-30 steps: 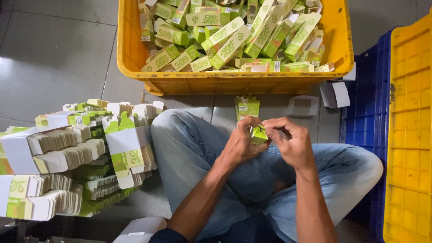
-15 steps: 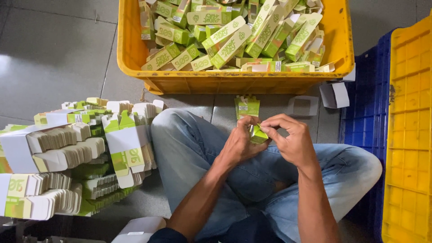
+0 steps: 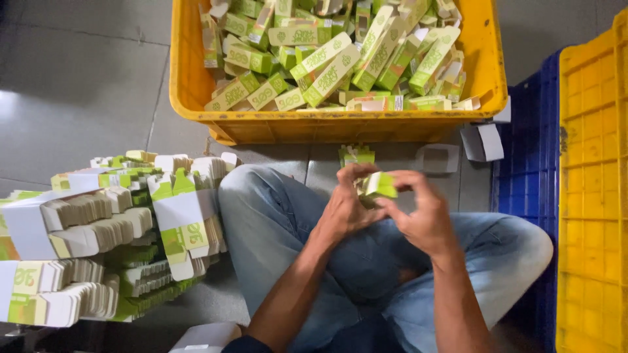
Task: Folding flat cardboard templates into small boxes and placing them in a yellow storage bin.
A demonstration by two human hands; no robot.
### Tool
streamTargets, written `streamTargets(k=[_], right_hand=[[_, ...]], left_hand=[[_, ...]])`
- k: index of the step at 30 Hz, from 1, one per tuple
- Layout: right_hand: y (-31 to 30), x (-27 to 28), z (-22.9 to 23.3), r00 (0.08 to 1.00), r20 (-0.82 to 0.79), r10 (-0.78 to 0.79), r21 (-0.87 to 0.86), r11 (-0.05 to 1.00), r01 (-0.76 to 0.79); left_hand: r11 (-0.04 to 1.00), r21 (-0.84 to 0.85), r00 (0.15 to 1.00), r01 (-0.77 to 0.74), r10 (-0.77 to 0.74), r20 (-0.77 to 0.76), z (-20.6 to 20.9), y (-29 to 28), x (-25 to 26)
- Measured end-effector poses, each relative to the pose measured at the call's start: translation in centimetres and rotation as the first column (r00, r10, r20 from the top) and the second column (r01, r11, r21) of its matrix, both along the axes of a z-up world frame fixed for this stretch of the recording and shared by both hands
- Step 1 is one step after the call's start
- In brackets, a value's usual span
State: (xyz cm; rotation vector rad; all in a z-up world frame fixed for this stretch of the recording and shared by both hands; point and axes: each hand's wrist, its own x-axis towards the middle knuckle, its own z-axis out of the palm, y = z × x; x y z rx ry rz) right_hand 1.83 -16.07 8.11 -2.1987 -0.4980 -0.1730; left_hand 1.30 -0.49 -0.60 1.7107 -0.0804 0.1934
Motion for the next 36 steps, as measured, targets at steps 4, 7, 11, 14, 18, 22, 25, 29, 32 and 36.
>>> streamTargets(k=[4,7,11,14,18,22,25,29,32,36], right_hand=[[-3.1,2.4,2.2,0.922,0.337,-0.189,0.196,0.972,0.128],[-1.3,4.5,6.9,0.825,0.434,-0.363,0.344,0.913,0.221],[1.3,6.9,5.5,0.948,0.314,-0.059,-0.107,0.989,0.098],[1.3,6.2,-3.1,0.984,-0.075,-0.163,-0.242,0.960,0.141],[-0.1,4.1,-16.7,0.838,-0.387,-0.385,-0.561,0.820,0.118],[-1.9,4.0,-23.7,0.796,-0.384,-0.468,-0.566,0.800,0.198],[-2.3,4.5,-24.0,0.798,-0.429,-0.423,-0.511,0.842,0.171],[-3.7,4.6,-26.1,0.757,-0.495,-0.427,-0.378,0.890,0.256],[-4.5,4.4,-24.6,0.760,-0.534,-0.369,-0.300,0.924,0.238],[-4.1,2.9,-17.7,0.739,-0.592,-0.321,-0.174,0.946,0.272]], left_hand=[[0.975,-0.178,0.967,-0.132,0.166,0.196,0.0,1.0,0.5],[0.970,-0.217,0.981,-0.107,0.138,0.136,-0.9,1.1,0.2],[0.980,-0.160,0.990,-0.122,0.132,0.055,-1.0,0.6,0.2],[0.977,-0.120,0.985,-0.175,0.175,-0.010,-0.8,0.8,0.3],[0.984,-0.069,0.986,-0.164,0.162,-0.046,-0.8,0.9,0.2],[0.988,-0.040,0.986,-0.150,0.147,-0.077,-1.8,0.6,0.4],[0.988,-0.015,0.985,-0.156,0.155,-0.074,-1.5,0.3,0.5],[0.989,0.016,0.985,-0.144,0.145,-0.096,-2.0,0.1,0.3],[0.990,0.016,0.982,-0.143,0.144,-0.124,-2.4,0.1,0.3],[0.993,0.035,0.960,-0.113,0.118,-0.255,-0.7,0.3,0.4]])
